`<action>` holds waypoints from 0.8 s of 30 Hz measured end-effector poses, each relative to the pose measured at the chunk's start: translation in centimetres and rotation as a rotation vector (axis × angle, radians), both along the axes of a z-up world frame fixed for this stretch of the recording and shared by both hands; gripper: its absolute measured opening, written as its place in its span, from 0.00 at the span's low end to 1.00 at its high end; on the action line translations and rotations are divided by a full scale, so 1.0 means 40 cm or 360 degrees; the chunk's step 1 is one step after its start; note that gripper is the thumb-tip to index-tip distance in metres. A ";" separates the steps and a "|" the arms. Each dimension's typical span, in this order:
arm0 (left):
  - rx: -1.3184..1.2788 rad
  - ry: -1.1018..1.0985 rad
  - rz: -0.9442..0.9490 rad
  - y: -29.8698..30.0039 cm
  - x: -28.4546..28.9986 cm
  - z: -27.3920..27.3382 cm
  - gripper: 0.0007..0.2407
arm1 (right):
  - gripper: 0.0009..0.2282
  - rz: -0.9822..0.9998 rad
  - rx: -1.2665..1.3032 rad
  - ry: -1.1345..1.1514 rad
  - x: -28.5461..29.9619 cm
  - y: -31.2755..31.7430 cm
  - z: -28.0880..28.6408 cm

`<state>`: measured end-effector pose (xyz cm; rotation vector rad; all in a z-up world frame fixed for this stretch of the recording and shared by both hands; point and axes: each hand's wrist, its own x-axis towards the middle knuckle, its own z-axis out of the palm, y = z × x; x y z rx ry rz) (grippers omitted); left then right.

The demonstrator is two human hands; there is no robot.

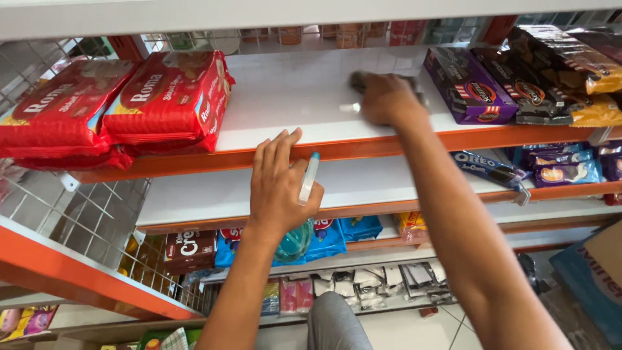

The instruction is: The person scans several food packages using a handheld scanner, wipes a shelf with a cloth and spray, and then places the scanned packages onto the clean shelf.

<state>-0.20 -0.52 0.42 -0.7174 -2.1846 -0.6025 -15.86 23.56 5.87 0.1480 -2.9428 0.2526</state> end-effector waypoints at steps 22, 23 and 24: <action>0.0029 0.0001 -0.0052 -0.017 -0.003 0.008 0.10 | 0.17 0.0595 -0.0428 0.0127 0.186 0.045 0.064; 0.0028 0.0000 -0.0049 -0.017 -0.003 0.006 0.10 | 0.17 0.0662 -0.0410 0.0313 0.189 0.084 0.061; 0.0025 -0.0001 -0.0039 -0.018 -0.003 0.005 0.10 | 0.17 0.0667 -0.0407 0.0306 0.190 0.110 0.057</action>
